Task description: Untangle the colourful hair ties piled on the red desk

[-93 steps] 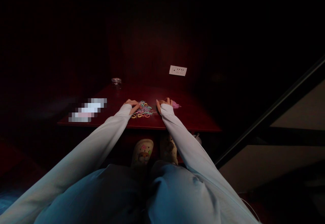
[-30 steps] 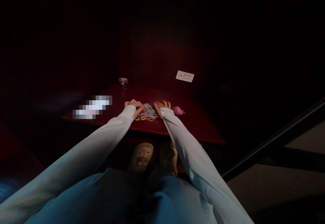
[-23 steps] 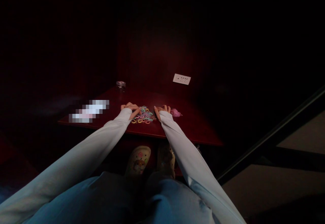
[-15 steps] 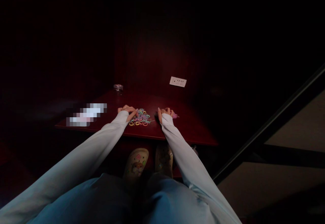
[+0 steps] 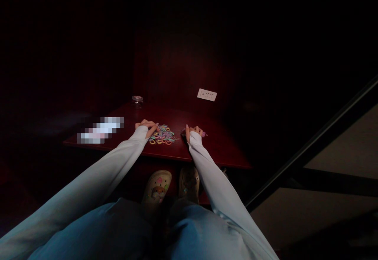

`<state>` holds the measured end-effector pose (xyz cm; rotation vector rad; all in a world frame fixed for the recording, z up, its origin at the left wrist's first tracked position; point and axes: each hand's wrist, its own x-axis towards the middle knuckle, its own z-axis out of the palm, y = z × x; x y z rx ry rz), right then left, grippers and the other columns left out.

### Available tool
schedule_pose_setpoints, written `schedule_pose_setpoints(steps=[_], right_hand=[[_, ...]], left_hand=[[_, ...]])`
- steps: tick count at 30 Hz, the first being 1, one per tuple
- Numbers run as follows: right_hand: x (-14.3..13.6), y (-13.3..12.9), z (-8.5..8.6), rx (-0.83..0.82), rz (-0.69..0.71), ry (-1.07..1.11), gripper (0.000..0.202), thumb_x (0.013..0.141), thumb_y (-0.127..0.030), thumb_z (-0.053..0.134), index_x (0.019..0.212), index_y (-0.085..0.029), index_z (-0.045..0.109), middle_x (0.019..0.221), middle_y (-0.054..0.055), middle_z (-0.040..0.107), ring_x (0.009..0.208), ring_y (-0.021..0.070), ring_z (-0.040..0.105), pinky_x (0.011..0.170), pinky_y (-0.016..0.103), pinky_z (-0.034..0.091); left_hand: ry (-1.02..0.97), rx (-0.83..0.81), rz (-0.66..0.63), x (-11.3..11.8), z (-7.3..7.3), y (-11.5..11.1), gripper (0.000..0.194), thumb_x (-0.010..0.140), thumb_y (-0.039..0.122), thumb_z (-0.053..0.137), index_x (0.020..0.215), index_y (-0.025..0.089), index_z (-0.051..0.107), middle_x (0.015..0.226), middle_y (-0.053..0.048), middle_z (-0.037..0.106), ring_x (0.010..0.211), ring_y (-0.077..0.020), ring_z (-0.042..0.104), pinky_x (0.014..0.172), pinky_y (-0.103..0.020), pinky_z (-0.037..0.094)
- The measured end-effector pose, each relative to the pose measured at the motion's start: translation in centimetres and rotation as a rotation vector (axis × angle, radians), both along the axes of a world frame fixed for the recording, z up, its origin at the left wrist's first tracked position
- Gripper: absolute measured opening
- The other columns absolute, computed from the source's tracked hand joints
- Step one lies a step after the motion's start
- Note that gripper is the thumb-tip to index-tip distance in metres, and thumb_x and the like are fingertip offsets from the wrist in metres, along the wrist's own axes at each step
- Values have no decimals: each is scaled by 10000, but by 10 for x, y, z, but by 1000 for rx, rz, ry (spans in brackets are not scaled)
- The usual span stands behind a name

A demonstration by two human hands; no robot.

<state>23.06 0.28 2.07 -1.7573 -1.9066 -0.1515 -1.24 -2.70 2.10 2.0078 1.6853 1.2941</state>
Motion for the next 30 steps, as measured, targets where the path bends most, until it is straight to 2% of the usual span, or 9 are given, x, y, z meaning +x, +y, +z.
schedule_pose_setpoints(steps=[5,9,13,17,20,22,27,30], right_hand=[[-1,1,-5,39,17,-91,480,1081,-387,366,858,-217,756,1070,95,761,1183,295,559,1026,430,330],[3,5,-5,70,-19,-2,448,1076,-351,378,866,-224,752,1086,88,751,1182,294,547,1023,441,319],[6,4,-2,105,-40,81,457,1072,-319,364,832,-210,737,1011,92,746,1112,281,549,994,441,320],[1,-6,0,122,147,44,359,1043,-346,462,845,-227,738,967,74,737,1062,261,523,969,410,320],[-9,-17,1,71,333,-7,200,994,-335,571,987,-252,753,1015,55,735,1065,246,506,955,374,334],[-15,-22,1,38,412,-10,184,980,-320,594,1071,-273,747,1044,39,730,1069,240,497,967,364,339],[-32,-25,2,4,408,85,226,970,-293,603,1151,-303,738,1101,25,708,1091,243,478,1003,373,339],[-41,-24,0,-13,443,104,239,957,-311,640,1170,-309,749,1135,34,691,1100,244,467,984,366,348]], left_hand=[[4,6,2,1,1,-2,439,966,408,457,649,238,709,946,1,787,1068,-264,563,990,-455,269],[7,16,-2,0,0,-1,432,965,416,459,658,235,703,939,-1,787,1069,-267,566,986,-461,281],[-13,50,34,0,-1,-1,393,964,387,456,682,227,678,920,-8,767,1056,-264,575,982,-458,297],[-25,97,140,-3,-1,0,266,937,323,488,713,217,586,862,-14,714,977,-241,565,939,-414,325],[-16,98,202,-7,-2,1,196,917,274,511,732,217,541,888,-21,700,963,-245,552,897,-393,334],[-3,85,219,-9,-3,2,166,917,262,515,759,221,545,915,-25,703,964,-250,549,880,-389,336],[108,88,189,-5,-4,3,149,916,258,512,784,224,572,951,-32,715,980,-260,548,874,-395,342],[271,157,95,2,-2,-1,111,894,256,539,807,229,601,965,-43,718,994,-272,545,884,-411,349]])
